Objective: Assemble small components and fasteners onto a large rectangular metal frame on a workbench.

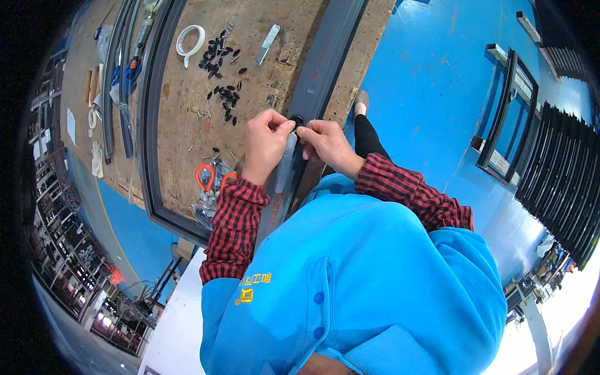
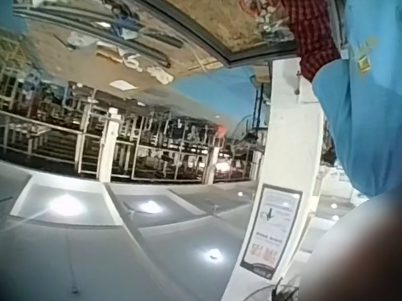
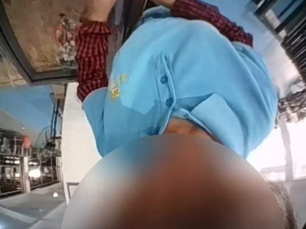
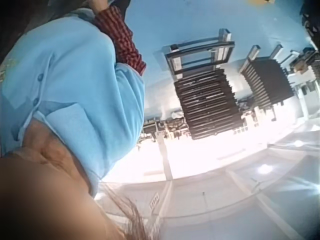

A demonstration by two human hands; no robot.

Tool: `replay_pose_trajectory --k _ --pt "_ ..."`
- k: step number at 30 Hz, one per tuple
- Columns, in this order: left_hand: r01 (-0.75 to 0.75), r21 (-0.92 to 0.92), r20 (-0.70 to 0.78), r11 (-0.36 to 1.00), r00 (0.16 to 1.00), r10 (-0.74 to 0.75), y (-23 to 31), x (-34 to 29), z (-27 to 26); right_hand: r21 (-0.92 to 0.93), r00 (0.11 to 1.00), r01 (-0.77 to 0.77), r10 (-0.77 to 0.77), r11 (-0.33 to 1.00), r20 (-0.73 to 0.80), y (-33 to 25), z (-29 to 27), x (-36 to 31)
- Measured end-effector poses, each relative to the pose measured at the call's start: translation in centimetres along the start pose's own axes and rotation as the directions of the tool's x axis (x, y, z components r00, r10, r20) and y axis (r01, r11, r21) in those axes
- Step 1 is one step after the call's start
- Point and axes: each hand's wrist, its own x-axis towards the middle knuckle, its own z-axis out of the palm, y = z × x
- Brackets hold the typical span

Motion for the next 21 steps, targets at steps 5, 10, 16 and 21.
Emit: replay_pose_trajectory --k 5,10,16,21 --pt "-0.031 -0.024 -0.005 0.999 1.000 0.031 1.3 0.3 -0.3 0.004 0.999 0.015 -0.015 1.000 -0.043 0.2 0.2 0.1" --pt "0.113 -0.204 0.021 0.972 0.994 -0.112 1.5 0.4 -0.5 -0.057 0.998 0.010 -0.014 0.998 -0.056 0.2 0.4 0.2" --pt "0.028 -0.239 -0.022 0.971 0.999 -0.034 -0.4 -0.1 0.6 -0.054 0.999 -0.001 -0.001 0.999 -0.048 0.2 0.1 0.0" --pt "-0.010 -0.232 -0.020 0.973 1.000 0.006 -0.6 0.2 0.9 -0.090 0.998 0.035 -0.039 0.995 -0.041 0.3 -0.4 0.1"
